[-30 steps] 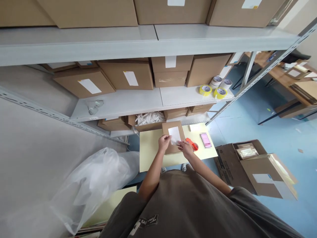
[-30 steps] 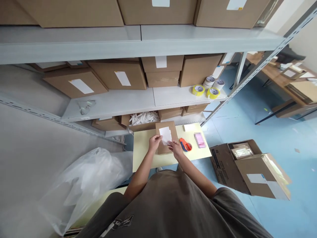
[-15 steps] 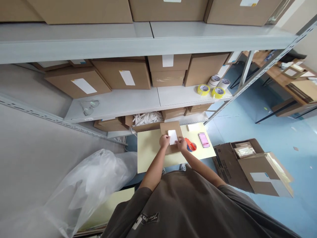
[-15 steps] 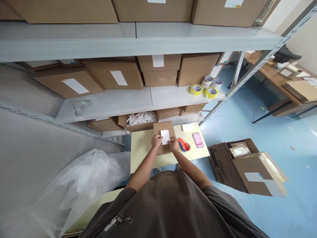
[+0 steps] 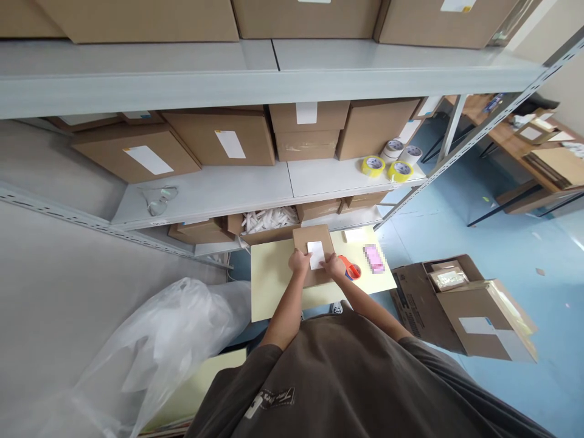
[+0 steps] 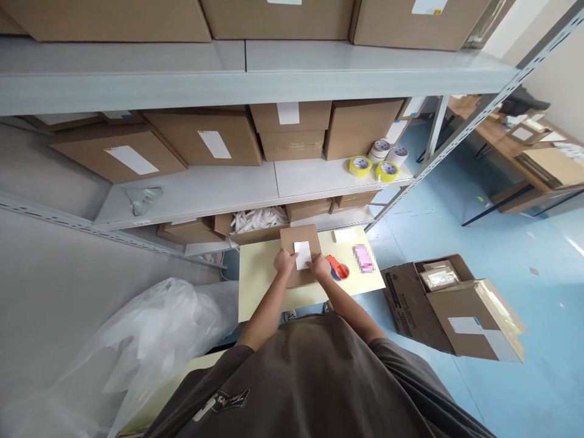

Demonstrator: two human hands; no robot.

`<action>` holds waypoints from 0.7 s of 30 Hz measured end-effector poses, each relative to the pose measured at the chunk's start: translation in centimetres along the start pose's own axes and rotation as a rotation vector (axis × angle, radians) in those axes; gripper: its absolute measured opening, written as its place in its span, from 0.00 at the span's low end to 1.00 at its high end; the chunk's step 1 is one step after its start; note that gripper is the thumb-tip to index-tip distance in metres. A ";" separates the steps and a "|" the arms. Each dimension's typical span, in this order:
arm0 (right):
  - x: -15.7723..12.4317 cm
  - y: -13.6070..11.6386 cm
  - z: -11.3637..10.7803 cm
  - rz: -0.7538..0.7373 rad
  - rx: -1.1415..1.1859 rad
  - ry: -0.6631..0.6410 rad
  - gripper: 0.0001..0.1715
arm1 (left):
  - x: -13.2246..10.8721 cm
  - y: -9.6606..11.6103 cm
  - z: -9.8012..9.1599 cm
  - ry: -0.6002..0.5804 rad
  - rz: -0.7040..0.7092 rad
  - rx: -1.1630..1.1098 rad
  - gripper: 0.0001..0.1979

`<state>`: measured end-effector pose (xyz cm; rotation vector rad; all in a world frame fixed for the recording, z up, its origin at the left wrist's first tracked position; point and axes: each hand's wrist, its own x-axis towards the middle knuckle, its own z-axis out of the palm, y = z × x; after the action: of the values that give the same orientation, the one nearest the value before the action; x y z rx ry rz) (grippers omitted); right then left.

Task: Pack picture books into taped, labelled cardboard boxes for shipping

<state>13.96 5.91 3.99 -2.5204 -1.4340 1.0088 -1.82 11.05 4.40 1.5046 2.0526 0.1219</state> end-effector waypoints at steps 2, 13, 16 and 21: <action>0.4 -0.1 -0.5 -0.081 -0.093 -0.004 0.25 | 0.1 -0.4 0.1 0.042 0.088 0.016 0.24; -1.8 2.4 5.5 -0.672 -0.322 0.147 0.36 | 0.7 -5.3 3.3 0.138 0.683 0.058 0.31; -4.4 4.0 7.3 -0.664 -0.310 0.201 0.35 | 1.0 -6.4 4.0 0.167 0.693 0.042 0.34; -7.0 4.9 7.3 -0.684 -0.178 0.244 0.27 | 1.6 -6.8 4.5 0.169 0.686 -0.016 0.36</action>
<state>11.01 -4.18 0.04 -1.8917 -2.1335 0.4526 -5.64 8.88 -2.67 2.1880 1.5565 0.5418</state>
